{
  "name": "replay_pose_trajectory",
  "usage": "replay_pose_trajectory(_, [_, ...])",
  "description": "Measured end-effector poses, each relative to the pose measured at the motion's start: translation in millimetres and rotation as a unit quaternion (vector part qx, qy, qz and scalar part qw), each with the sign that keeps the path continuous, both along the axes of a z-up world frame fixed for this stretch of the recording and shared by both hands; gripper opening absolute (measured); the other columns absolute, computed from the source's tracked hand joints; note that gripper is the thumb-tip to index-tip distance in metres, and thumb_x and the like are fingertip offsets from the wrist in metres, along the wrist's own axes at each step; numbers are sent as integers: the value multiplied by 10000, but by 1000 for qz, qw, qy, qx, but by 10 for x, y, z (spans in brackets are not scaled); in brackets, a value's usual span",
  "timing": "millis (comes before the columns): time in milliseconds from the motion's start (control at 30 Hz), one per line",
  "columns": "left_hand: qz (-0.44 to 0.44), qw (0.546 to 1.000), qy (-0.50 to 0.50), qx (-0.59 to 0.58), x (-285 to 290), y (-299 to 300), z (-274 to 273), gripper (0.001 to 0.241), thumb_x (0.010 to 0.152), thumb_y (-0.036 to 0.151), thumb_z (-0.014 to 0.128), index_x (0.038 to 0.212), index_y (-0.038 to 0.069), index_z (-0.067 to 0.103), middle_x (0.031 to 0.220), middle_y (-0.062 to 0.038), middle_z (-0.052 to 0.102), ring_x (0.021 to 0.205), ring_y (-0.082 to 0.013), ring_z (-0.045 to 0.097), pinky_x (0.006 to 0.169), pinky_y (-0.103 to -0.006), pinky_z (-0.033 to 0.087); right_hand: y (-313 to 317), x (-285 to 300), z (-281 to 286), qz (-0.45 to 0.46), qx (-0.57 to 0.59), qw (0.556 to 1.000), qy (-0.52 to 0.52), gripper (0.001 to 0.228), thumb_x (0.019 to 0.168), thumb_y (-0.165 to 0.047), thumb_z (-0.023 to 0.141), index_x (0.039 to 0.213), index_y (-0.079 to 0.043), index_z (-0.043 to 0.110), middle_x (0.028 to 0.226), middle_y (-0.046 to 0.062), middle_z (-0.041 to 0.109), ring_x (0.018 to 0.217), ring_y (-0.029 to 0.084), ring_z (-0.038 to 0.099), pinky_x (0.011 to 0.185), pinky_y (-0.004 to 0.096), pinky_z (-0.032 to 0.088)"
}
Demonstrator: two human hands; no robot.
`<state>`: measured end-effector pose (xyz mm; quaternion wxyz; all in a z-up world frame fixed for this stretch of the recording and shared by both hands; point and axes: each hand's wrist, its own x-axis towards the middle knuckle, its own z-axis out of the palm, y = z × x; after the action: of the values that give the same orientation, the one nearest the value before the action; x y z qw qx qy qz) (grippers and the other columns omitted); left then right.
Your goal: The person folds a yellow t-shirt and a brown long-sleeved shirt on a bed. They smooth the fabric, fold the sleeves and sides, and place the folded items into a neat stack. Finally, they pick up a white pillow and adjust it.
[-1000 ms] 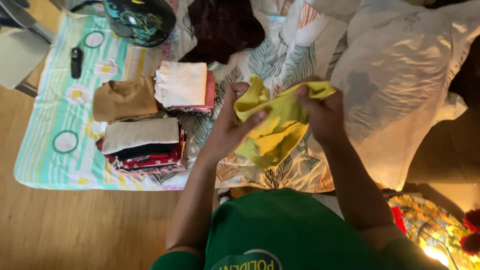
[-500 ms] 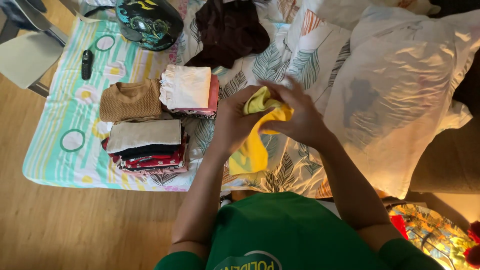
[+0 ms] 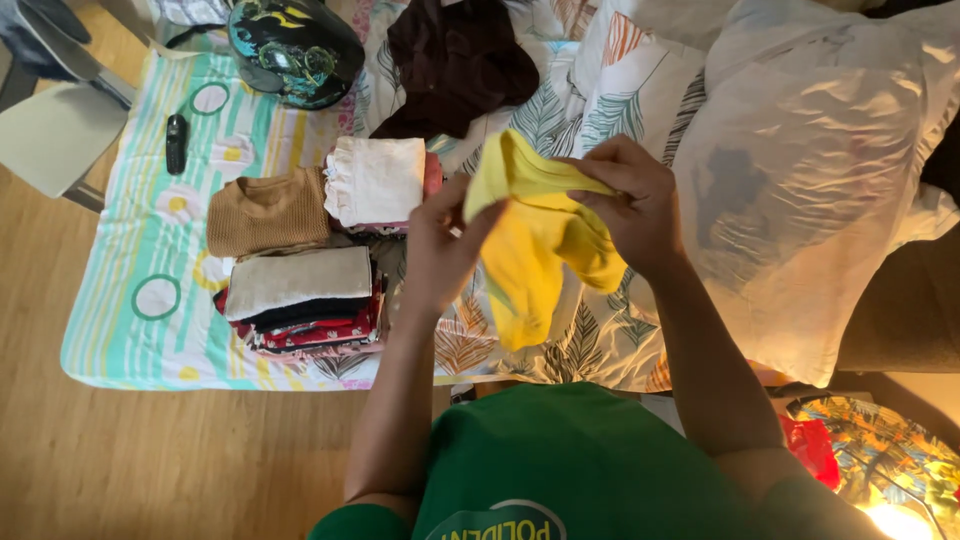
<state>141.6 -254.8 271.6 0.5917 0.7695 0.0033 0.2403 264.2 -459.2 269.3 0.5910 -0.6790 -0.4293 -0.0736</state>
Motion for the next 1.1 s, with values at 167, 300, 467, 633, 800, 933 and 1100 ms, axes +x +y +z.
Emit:
replay_pose_trajectory(167, [134,989,-70,-3,117,-18,-127,98,992,76,734,1006,18,656,821,28,493,710,-69,394,614,-243,344,60,-50,54,-78,-45,996,-13,170,906,-52,805,1057,13,760,787,29,611,672,97,527,615,259,434])
replay_pose_trajectory(300, [221,967,-110,69,149,-229,-173,290,963,123,773,1151,22,577,1030,-50,476,842,-146,436,727,-293,397,93,60,-188,-90,-111,978,150,242,976,-208,778,863,-1,722,623,-16,514,569,66,432,515,260,347])
replay_pose_trajectory(467, [113,983,-116,81,70,-664,-383,769,776,269,873,1320,36,383,1160,-139,476,993,-249,529,849,-365,490,248,25,-176,0,53,929,365,204,1053,-219,664,980,-29,667,773,-41,579,652,47,511,591,238,402])
replay_pose_trajectory(633, [70,980,179,51,197,-657,-827,664,896,291,790,1359,-8,420,878,-140,671,775,-296,683,697,-438,487,275,-17,-207,109,175,867,453,204,1079,-173,580,1220,-32,623,991,19,683,829,102,664,770,277,554])
replay_pose_trajectory(800, [39,994,84,-64,223,-295,-557,278,1064,216,557,1182,-8,671,805,-97,672,718,-163,607,640,-334,503,305,-84,-604,179,175,925,286,482,1017,-190,665,1430,-55,456,1334,84,632,1176,255,664,1051,407,533])
replay_pose_trajectory(933, [58,990,23,-130,360,-129,-595,263,1098,214,534,1199,-7,634,970,-64,723,856,-112,669,751,-293,552,428,-583,-957,98,133,983,85,712,907,-206,779,1469,-37,375,1372,150,528,1243,339,596,1080,470,469])
replay_pose_trajectory(1100, [97,937,81,-326,359,98,-396,496,1041,263,586,1454,16,465,1262,-89,655,1033,-153,659,838,-296,564,361,-738,-1466,-160,-73,973,149,582,843,-174,790,1333,-48,504,1093,134,704,977,222,707,820,394,588])
